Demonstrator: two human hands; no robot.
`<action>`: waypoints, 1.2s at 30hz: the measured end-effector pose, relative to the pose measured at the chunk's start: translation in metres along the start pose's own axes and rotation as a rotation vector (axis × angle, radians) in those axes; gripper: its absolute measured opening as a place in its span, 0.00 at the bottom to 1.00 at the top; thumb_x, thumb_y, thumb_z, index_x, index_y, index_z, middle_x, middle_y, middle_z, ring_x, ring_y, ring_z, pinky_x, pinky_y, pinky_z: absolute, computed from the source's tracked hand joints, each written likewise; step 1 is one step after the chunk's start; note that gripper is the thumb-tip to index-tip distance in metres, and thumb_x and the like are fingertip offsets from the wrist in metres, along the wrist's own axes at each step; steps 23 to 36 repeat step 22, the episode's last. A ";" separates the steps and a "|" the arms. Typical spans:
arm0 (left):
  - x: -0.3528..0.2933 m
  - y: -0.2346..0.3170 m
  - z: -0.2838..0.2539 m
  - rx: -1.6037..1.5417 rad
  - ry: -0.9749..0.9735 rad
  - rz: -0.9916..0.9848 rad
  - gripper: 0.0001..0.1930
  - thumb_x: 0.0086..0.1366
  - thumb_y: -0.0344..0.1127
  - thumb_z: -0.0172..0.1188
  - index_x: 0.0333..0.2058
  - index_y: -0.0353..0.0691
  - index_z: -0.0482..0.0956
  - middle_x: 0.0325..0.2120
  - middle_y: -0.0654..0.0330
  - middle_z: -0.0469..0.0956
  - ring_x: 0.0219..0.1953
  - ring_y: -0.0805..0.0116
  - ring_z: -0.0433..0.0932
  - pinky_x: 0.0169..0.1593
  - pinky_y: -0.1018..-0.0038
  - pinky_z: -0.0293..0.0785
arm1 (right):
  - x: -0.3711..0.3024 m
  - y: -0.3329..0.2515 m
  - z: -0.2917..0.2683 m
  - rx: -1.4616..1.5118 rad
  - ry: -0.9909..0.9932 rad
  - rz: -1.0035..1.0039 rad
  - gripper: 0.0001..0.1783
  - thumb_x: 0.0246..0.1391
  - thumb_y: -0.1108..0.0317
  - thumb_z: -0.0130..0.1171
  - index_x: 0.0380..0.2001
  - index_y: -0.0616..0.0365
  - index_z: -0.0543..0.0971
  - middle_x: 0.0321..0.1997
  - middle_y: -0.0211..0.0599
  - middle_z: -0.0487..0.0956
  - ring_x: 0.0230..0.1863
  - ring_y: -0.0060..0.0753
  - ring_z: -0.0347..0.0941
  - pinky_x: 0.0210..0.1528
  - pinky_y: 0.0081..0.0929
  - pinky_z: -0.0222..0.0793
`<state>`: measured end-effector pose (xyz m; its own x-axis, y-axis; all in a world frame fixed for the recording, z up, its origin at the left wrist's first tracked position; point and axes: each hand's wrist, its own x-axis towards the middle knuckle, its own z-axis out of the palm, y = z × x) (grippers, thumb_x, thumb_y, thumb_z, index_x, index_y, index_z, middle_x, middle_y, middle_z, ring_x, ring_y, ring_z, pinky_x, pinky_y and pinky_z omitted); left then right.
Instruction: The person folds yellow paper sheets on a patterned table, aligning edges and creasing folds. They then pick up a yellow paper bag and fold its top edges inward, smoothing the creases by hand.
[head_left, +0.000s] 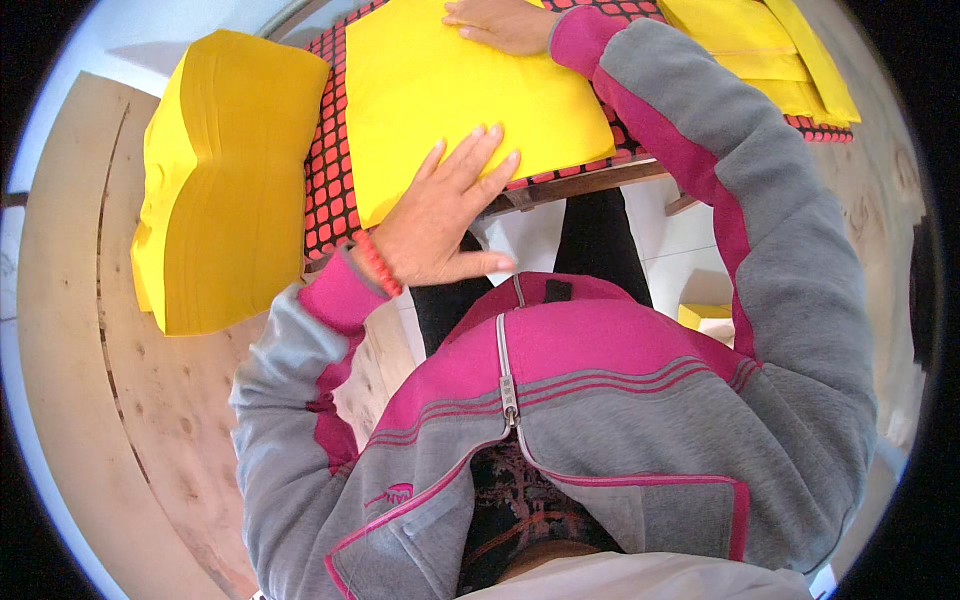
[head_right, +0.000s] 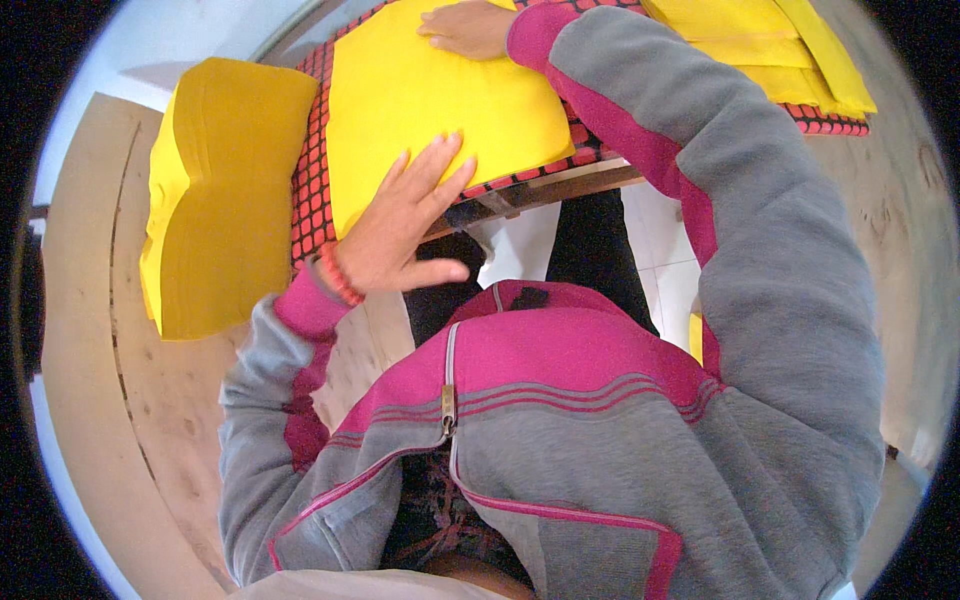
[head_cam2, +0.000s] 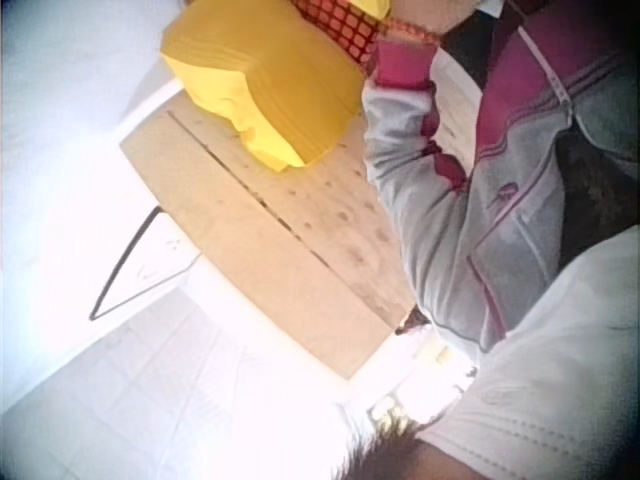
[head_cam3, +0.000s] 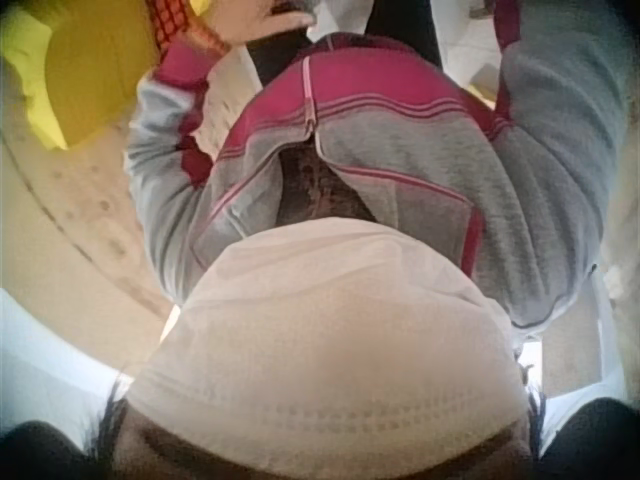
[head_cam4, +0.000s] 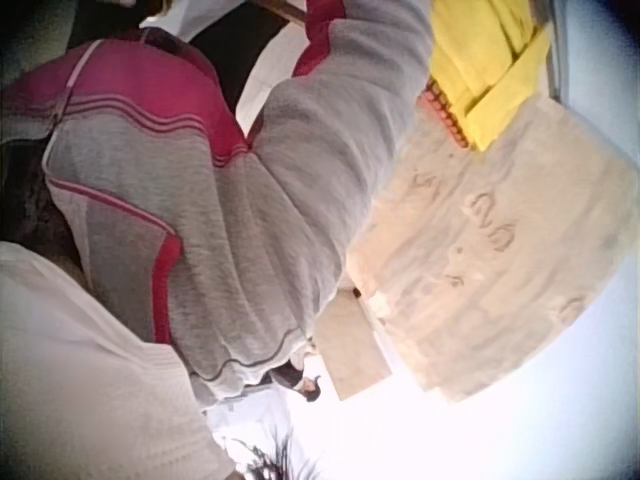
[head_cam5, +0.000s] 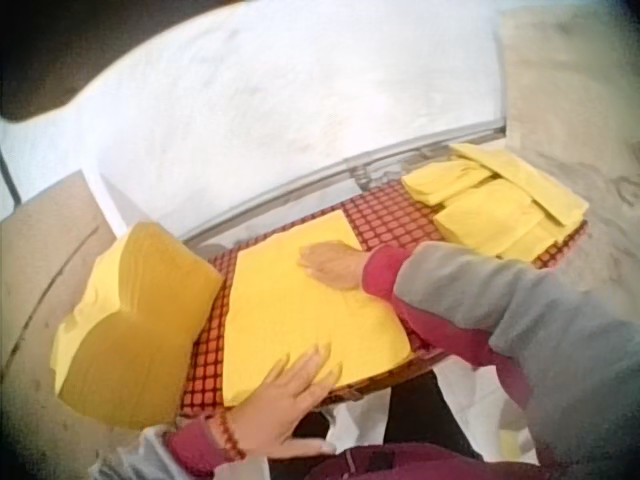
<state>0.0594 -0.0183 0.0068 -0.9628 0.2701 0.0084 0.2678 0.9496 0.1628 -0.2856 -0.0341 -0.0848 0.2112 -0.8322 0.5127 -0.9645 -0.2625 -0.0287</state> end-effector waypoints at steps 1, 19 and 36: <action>0.001 -0.003 -0.015 -0.150 -0.061 0.032 0.47 0.64 0.64 0.60 0.70 0.35 0.59 0.70 0.38 0.56 0.74 0.40 0.53 0.72 0.48 0.50 | 0.002 -0.001 -0.004 0.021 -0.038 0.021 0.25 0.69 0.57 0.46 0.58 0.67 0.75 0.63 0.60 0.73 0.65 0.61 0.67 0.68 0.48 0.61; 0.091 -0.040 0.037 0.039 0.183 0.183 0.34 0.73 0.56 0.49 0.71 0.45 0.60 0.73 0.44 0.52 0.75 0.46 0.52 0.72 0.41 0.47 | -0.005 0.016 0.023 0.095 0.041 -0.004 0.26 0.69 0.59 0.45 0.60 0.66 0.74 0.65 0.60 0.72 0.68 0.60 0.64 0.71 0.48 0.57; 0.077 -0.014 0.032 0.024 0.091 0.111 0.43 0.67 0.63 0.56 0.75 0.52 0.53 0.75 0.47 0.47 0.77 0.48 0.46 0.73 0.41 0.43 | 0.003 0.011 0.013 0.040 -0.067 0.014 0.28 0.69 0.56 0.47 0.63 0.65 0.72 0.68 0.58 0.70 0.71 0.60 0.60 0.74 0.48 0.54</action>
